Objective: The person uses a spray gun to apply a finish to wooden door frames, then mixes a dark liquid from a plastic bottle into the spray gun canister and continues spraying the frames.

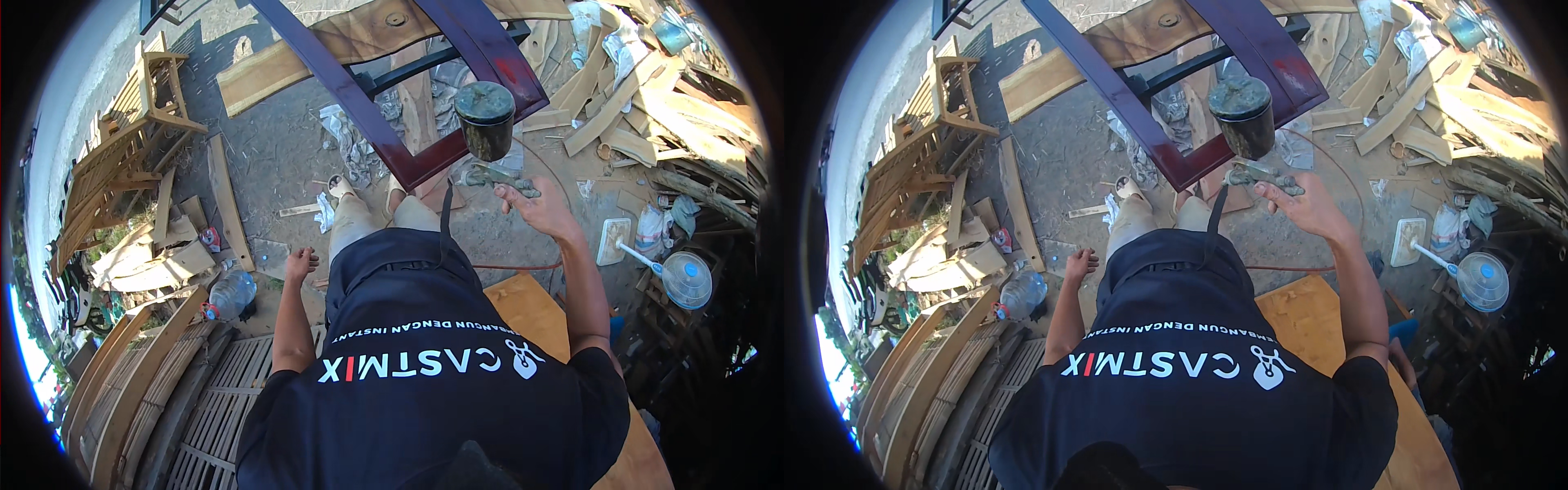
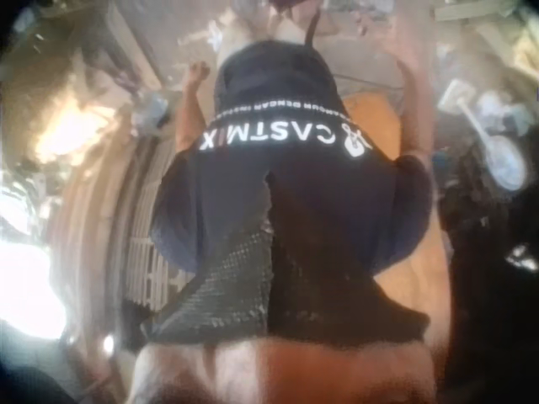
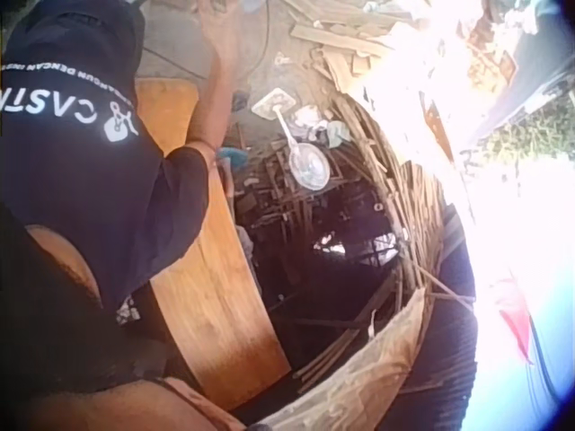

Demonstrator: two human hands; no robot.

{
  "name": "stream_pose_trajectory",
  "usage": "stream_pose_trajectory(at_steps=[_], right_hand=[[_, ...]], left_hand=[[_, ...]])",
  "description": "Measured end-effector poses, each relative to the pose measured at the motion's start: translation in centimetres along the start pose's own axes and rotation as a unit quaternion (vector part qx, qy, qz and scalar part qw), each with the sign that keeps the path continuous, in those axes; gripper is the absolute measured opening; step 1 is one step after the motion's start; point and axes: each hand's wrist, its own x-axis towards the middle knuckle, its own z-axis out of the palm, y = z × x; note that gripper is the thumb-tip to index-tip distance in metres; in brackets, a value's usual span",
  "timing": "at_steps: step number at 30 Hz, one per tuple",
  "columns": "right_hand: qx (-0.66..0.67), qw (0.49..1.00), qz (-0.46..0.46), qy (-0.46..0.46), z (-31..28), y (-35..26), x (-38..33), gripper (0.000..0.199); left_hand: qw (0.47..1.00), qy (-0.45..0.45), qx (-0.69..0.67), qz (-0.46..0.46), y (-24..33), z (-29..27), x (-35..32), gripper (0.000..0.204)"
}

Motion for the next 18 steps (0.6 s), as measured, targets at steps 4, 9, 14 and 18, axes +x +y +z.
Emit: stream_pose_trajectory(at_steps=[4, 9, 14, 18], right_hand=[[0.072, 0.994, -0.006, 0.085, 3.1, -0.3, -2.8, 0.04], [0.006, 0.966, 0.036, 0.254, 2.7, 0.5, -3.2, 0.054], [-0.102, 0.876, -0.043, 0.469, 4.0, 0.9, -3.0, 0.048], [-0.012, 0.906, -0.018, 0.422, 7.1, -0.5, -4.6, 0.049]], left_hand=[[0.998, -0.028, 0.044, 0.021, 2.2, -0.5, 2.0, 0.035], [0.992, -0.057, 0.088, 0.064, 6.4, -2.1, 4.7, 0.036], [0.984, -0.068, 0.128, 0.099, 8.6, -5.7, 6.6, 0.036], [0.987, -0.083, 0.108, 0.087, 7.8, -9.9, 7.7, 0.037]])
